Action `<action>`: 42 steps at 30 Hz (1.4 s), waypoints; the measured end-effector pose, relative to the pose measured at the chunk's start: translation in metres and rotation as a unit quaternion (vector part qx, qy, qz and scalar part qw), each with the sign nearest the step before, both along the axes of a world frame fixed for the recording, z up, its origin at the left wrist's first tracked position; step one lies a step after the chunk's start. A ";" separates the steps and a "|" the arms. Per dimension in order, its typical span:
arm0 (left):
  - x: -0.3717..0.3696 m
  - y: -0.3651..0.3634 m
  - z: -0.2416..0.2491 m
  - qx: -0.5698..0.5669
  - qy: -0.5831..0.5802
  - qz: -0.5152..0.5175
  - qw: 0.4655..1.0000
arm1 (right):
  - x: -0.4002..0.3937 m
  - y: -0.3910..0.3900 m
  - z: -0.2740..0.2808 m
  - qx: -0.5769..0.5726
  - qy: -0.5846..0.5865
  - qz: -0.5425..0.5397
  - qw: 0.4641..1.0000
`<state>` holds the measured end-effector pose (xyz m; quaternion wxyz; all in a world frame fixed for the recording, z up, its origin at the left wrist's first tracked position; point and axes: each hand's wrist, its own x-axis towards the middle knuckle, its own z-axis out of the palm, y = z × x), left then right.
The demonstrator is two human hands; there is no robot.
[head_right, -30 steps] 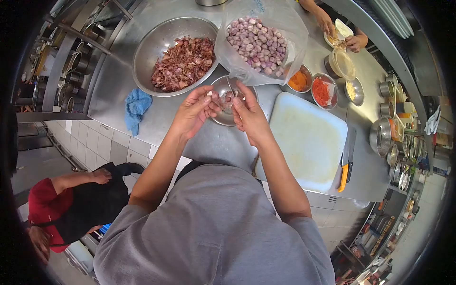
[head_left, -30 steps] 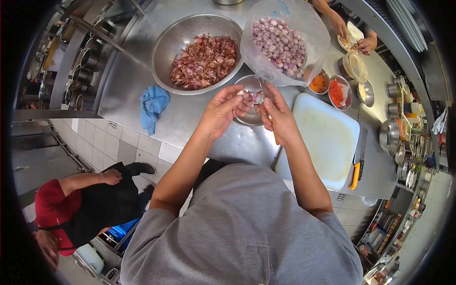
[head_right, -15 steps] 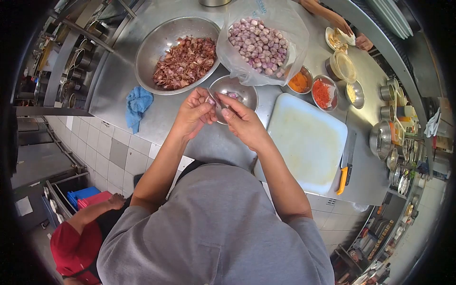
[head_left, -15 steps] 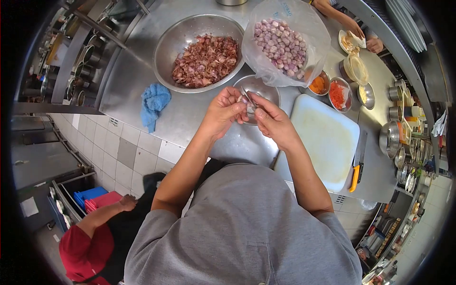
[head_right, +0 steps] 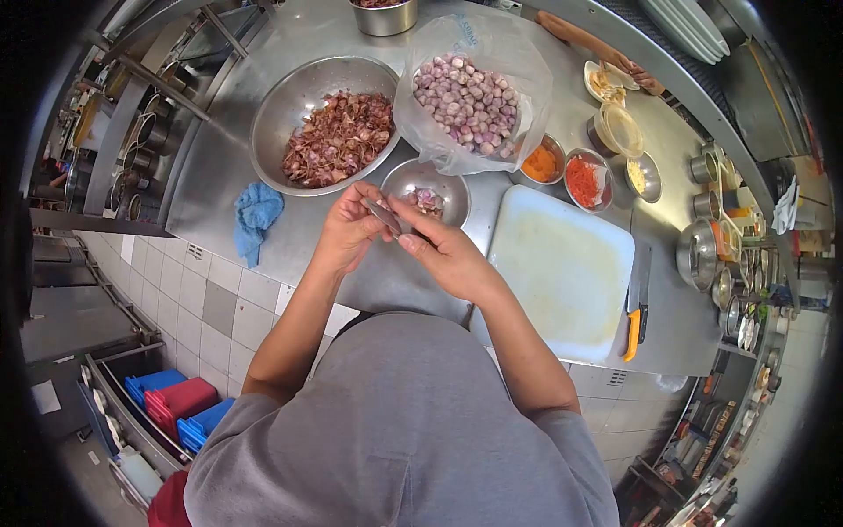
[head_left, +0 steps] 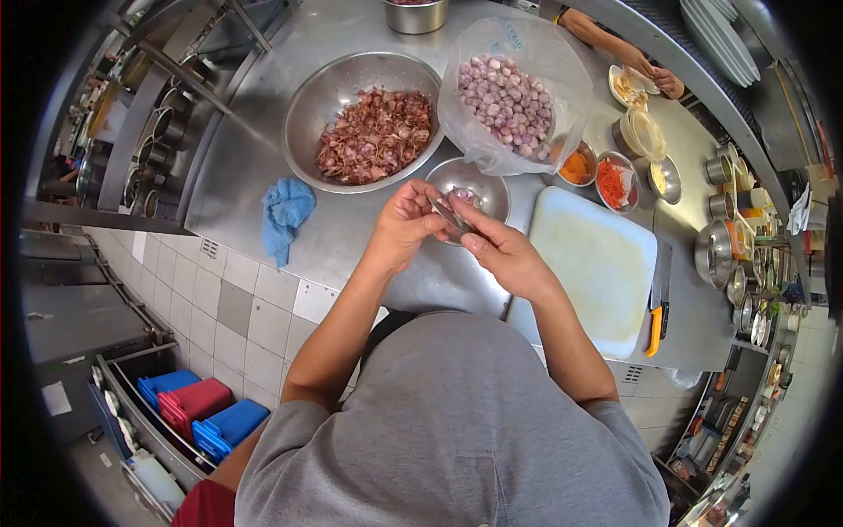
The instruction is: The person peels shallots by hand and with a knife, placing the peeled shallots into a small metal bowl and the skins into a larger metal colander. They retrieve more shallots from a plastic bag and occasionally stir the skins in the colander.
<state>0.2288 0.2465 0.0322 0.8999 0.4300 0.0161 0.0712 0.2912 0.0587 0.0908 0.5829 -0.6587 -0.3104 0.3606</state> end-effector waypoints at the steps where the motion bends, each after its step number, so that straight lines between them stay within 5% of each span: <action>1: -0.001 0.001 0.001 0.004 -0.010 -0.002 1.000 | 0.000 0.000 0.000 0.010 -0.035 0.009 0.999; 8: -0.005 0.005 0.002 -0.032 -0.015 -0.044 0.998 | -0.004 0.001 -0.001 0.001 0.010 -0.039 0.999; 10: -0.006 0.004 0.003 -0.035 -0.015 -0.039 0.999 | 0.000 -0.004 -0.001 0.006 0.238 -0.063 0.969; 13: -0.007 0.003 0.004 -0.042 -0.010 -0.033 0.999 | -0.005 0.001 0.006 0.016 0.244 -0.087 0.966; 17: -0.007 0.001 0.002 -0.057 -0.031 -0.027 0.998 | -0.008 -0.005 0.002 0.019 0.195 -0.023 0.980; 19: -0.008 -0.001 0.002 -0.063 -0.032 -0.021 0.997 | -0.011 -0.001 -0.001 0.002 0.008 -0.019 1.000; 25: -0.012 -0.009 0.001 -0.085 -0.033 -0.020 0.996 | -0.011 0.003 -0.008 0.064 -0.103 -0.028 0.992; 26: -0.014 -0.010 0.003 -0.085 -0.029 -0.026 0.996 | -0.009 -0.001 -0.007 0.064 -0.101 -0.028 0.992; 28: -0.016 -0.012 0.009 -0.083 -0.005 -0.021 0.996 | -0.006 -0.006 0.006 -0.061 0.141 -0.037 0.987; 31: -0.016 -0.010 0.006 -0.083 0.011 -0.015 0.996 | -0.005 -0.008 0.001 -0.001 0.232 -0.051 0.971; 37: -0.015 -0.012 -0.002 -0.102 -0.026 0.010 0.994 | -0.014 -0.001 0.001 0.004 0.026 -0.005 1.000; 42: -0.014 -0.009 -0.005 -0.077 -0.028 0.001 0.997 | -0.011 0.002 -0.002 0.045 -0.034 0.001 0.998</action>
